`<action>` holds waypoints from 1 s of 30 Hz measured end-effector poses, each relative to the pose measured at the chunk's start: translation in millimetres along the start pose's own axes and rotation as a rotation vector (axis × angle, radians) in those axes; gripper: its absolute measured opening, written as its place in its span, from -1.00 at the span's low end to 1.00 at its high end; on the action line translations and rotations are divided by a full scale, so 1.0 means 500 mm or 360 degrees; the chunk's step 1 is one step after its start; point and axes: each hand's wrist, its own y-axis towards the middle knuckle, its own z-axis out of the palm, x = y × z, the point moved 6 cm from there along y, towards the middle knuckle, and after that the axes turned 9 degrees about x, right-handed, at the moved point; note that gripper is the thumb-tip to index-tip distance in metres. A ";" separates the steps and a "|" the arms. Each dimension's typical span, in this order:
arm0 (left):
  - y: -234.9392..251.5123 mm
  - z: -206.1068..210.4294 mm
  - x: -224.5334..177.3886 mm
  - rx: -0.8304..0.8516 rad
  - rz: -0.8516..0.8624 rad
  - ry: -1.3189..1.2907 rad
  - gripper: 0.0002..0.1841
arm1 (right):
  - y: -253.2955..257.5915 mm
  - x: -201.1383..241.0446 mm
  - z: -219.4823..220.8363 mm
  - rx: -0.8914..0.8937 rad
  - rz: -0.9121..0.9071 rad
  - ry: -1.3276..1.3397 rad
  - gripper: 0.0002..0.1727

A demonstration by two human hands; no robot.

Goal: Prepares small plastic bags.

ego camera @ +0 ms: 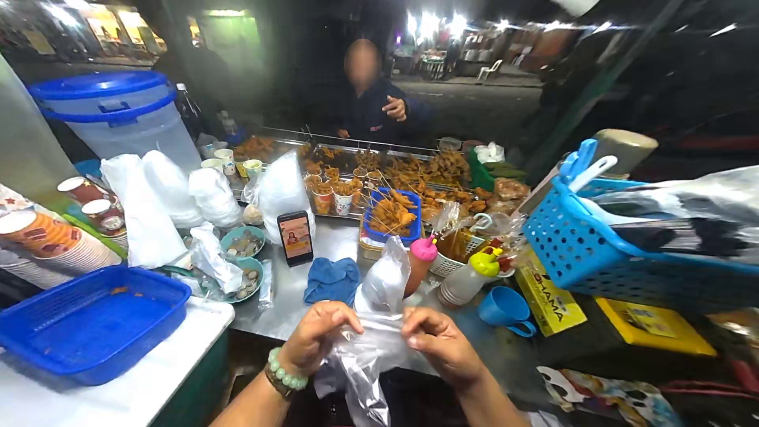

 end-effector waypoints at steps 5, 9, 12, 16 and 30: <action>0.098 0.001 -0.017 -0.0132 -0.0471 0.1655 -0.39 | 0.074 0.055 -0.022 -0.0215 0.0269 -0.1689 -0.60; 0.116 -0.051 0.099 -0.0559 -0.0926 0.0625 -0.31 | 0.122 -0.028 -0.087 -0.0476 0.0740 -0.1338 -0.52; 0.070 -0.083 0.184 -0.0881 -0.1216 0.0192 -0.18 | 0.086 -0.159 -0.130 -0.0546 0.1088 -0.0952 -0.63; 0.029 -0.084 0.222 -0.0996 -0.1319 0.0080 -0.38 | 0.012 -0.217 -0.140 -0.0700 0.0988 -0.0889 -0.68; 0.002 -0.006 0.281 -0.0261 -0.1335 0.0547 -0.48 | -0.142 -0.121 -0.185 -0.1674 0.0394 -0.1447 -0.09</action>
